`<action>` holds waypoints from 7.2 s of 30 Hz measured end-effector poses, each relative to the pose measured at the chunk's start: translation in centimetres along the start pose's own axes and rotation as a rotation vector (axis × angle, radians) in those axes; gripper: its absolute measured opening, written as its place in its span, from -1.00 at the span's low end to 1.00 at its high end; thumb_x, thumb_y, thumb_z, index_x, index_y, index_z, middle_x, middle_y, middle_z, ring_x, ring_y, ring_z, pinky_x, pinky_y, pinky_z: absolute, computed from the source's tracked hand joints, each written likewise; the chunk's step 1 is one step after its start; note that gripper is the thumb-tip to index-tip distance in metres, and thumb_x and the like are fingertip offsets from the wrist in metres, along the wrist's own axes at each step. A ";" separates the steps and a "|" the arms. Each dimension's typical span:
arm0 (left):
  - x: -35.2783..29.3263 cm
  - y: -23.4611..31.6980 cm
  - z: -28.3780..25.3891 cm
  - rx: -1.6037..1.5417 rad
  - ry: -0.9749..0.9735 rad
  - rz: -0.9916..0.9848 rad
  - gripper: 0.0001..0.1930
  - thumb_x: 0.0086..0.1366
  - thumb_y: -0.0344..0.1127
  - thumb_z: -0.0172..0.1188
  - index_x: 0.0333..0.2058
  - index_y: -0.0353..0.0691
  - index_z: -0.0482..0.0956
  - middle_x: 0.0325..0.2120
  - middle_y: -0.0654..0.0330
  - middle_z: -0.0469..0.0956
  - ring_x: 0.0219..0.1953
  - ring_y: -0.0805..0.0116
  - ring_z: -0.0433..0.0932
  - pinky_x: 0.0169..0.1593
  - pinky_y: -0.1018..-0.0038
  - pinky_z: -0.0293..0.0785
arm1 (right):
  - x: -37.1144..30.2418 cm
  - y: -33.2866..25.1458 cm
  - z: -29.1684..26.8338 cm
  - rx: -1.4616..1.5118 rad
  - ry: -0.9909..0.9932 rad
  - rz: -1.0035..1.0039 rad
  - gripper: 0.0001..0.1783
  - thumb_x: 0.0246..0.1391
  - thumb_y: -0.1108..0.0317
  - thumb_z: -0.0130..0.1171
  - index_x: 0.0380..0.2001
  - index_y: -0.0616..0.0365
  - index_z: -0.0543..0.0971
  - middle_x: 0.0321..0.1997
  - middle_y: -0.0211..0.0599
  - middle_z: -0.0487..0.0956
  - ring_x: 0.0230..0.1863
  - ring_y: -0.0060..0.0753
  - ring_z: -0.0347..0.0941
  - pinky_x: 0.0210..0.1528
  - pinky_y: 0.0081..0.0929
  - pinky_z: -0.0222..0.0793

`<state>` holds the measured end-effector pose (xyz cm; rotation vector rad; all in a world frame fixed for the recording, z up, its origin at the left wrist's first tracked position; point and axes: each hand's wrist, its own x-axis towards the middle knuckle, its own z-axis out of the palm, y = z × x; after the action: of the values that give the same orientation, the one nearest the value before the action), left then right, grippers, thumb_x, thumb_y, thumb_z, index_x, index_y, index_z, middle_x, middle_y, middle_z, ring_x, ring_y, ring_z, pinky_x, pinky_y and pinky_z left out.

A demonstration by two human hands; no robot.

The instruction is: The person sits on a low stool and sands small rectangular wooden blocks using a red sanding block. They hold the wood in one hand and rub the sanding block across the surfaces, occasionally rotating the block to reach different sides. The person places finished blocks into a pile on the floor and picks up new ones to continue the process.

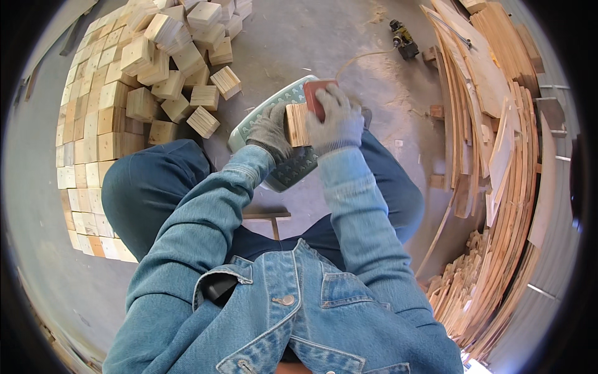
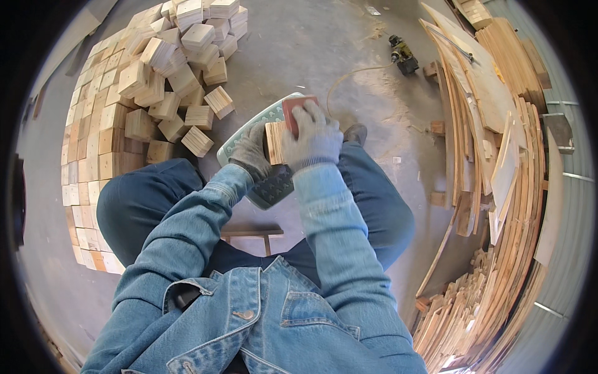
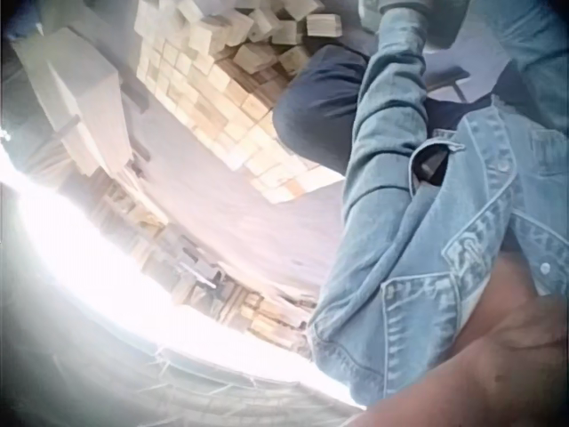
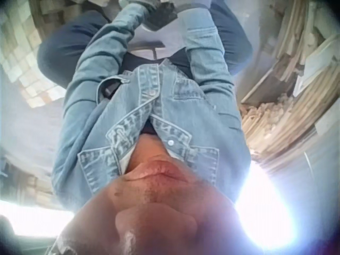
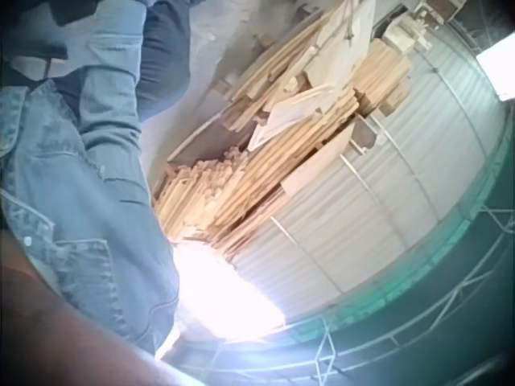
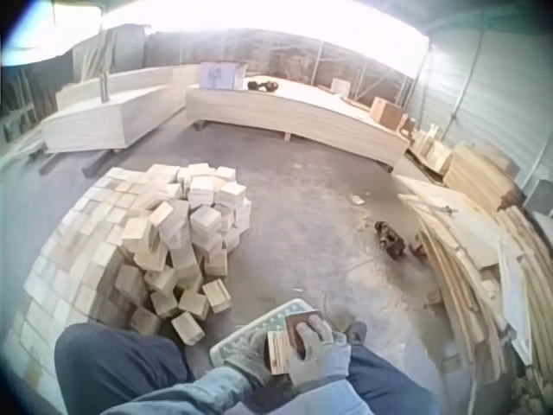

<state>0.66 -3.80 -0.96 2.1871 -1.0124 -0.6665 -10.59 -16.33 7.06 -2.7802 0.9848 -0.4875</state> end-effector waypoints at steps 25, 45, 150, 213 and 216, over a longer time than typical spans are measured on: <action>0.3 0.2 -0.1 -0.011 0.015 0.123 0.06 -0.03 0.21 0.54 0.40 -0.06 0.28 0.33 -0.06 0.36 0.40 -0.13 0.34 0.50 0.11 0.28 | 2.6 -2.1 0.6 -0.081 -0.041 0.037 -0.42 0.02 0.05 0.42 0.16 -0.14 0.70 0.37 -0.30 0.57 0.20 0.19 0.54 0.28 0.10 0.44; -0.1 0.5 -0.6 -0.091 -0.007 0.037 0.09 -0.06 0.16 0.59 0.42 -0.01 0.28 0.34 -0.08 0.37 0.42 -0.15 0.35 0.50 0.08 0.30 | 1.0 -2.4 1.1 -0.014 0.050 -0.050 -0.45 0.05 0.04 0.44 0.14 -0.11 0.71 0.38 -0.29 0.57 0.18 0.19 0.53 0.27 0.17 0.39; -0.4 -0.7 -0.5 -0.131 0.039 0.117 -0.02 0.01 0.06 0.57 0.40 -0.01 0.35 0.34 -0.05 0.42 0.41 -0.12 0.40 0.52 0.13 0.30 | -13.0 0.0 -4.2 0.036 0.007 -0.184 -0.31 -0.12 0.21 0.57 0.17 0.03 0.66 0.38 -0.09 0.53 0.24 0.11 0.50 0.32 0.07 0.39; -0.1 -0.7 0.0 -0.099 0.039 0.083 0.07 -0.09 0.12 0.60 0.41 0.03 0.32 0.33 0.00 0.40 0.41 -0.09 0.38 0.51 0.12 0.29 | -1.5 -0.5 0.2 -0.014 0.047 -0.143 -0.39 -0.05 0.12 0.51 0.15 -0.10 0.70 0.37 -0.19 0.58 0.25 0.13 0.48 0.29 0.07 0.41; -0.2 -0.9 0.5 -0.104 0.037 0.084 0.05 -0.09 0.09 0.60 0.40 0.02 0.33 0.32 -0.01 0.41 0.40 -0.10 0.38 0.50 0.11 0.29 | -7.4 -1.5 -1.9 0.066 0.037 -0.196 -0.36 -0.10 0.18 0.53 0.14 -0.01 0.70 0.35 -0.11 0.58 0.23 0.14 0.48 0.28 0.07 0.42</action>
<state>0.64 -3.37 -1.87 2.0483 -1.0216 -0.6236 -15.75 -10.52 7.31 -2.8310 0.6924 -0.5886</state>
